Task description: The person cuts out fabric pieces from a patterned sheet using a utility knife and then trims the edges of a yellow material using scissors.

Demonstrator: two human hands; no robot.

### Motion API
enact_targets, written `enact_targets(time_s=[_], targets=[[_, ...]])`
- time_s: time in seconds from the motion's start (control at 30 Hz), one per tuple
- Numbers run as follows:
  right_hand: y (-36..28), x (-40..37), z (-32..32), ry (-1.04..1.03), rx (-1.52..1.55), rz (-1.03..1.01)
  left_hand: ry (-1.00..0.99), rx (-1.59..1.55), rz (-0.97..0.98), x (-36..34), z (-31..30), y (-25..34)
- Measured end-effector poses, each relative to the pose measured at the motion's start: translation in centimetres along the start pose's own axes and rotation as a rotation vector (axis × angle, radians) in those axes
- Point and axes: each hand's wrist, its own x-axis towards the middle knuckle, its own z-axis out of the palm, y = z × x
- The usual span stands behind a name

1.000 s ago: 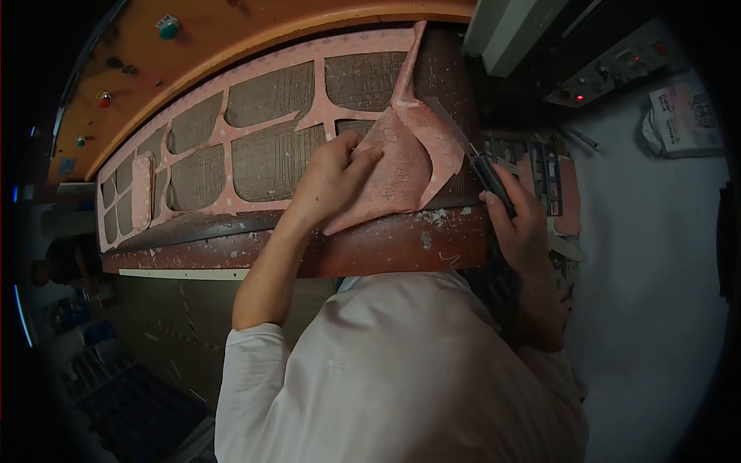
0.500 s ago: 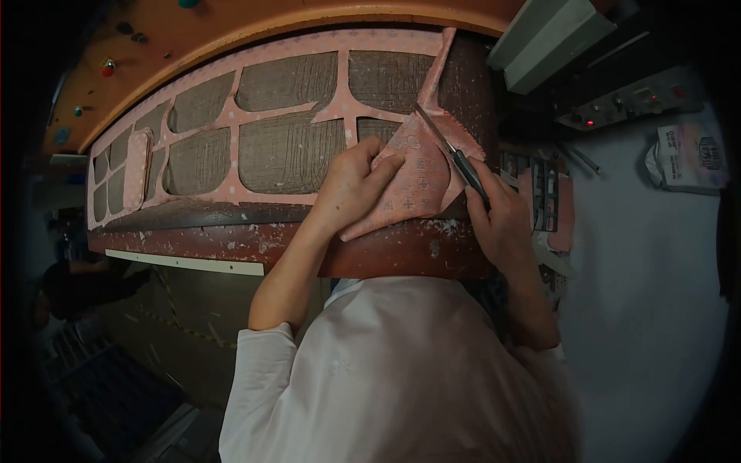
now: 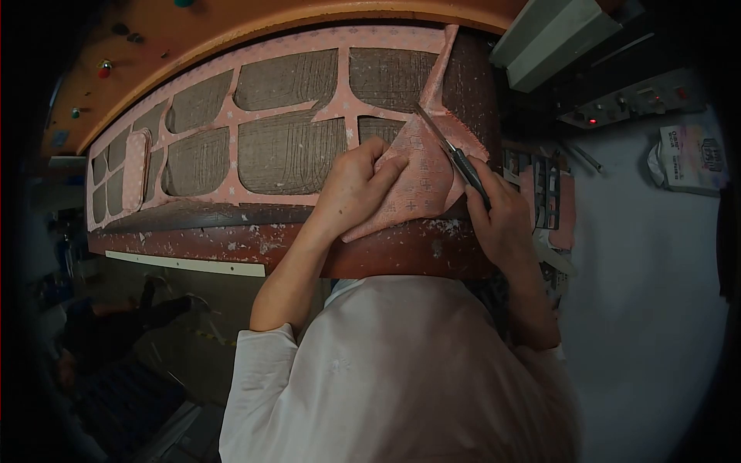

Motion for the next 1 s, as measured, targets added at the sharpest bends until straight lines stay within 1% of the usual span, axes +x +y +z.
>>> enact_targets(time_s=[0.03, 0.13, 0.2, 0.3, 0.43, 0.53, 0.73, 0.83, 0.93, 1.0], targets=[[0.1, 0.0, 0.1, 0.009, 0.002, -0.014, -0.006, 0.025, 0.005, -0.1, -0.1, 0.3], [0.3, 0.0, 0.0, -0.075, -0.033, -0.001, -0.011, 0.074, 0.023, -0.6, -0.2, 0.8], [0.3, 0.1, -0.1, -0.051, -0.052, -0.017, 0.009, 0.069, 0.036, -0.8, -0.1, 0.5], [-0.3, 0.3, -0.9, -0.038, -0.071, -0.016, 0.049, 0.160, 0.071, -1.6, -0.1, 1.6], [-0.3, 0.8, -1.8, 0.020, -0.046, -0.062, 0.083, 0.134, 0.069, -1.8, -0.1, 1.7], [-0.3, 0.5, -1.8, 0.009, -0.114, -0.067, 0.085, 0.135, 0.052, -1.7, -0.1, 1.5], [-0.2, -0.3, -0.9, -0.032, -0.022, -0.003, 0.095, 0.155, 0.049, -1.8, 0.1, 1.7], [-0.6, -0.6, -0.7, -0.046, -0.122, 0.028, 0.088, 0.168, 0.065, -1.8, 0.2, 1.9], [-0.1, -1.0, -0.3, -0.060, -0.141, 0.037, 0.072, 0.176, 0.084, -2.1, 0.2, 2.4], [0.4, -1.2, -0.5, -0.058, -0.054, 0.024, 0.076, 0.174, 0.092, -2.1, 0.2, 2.2]])
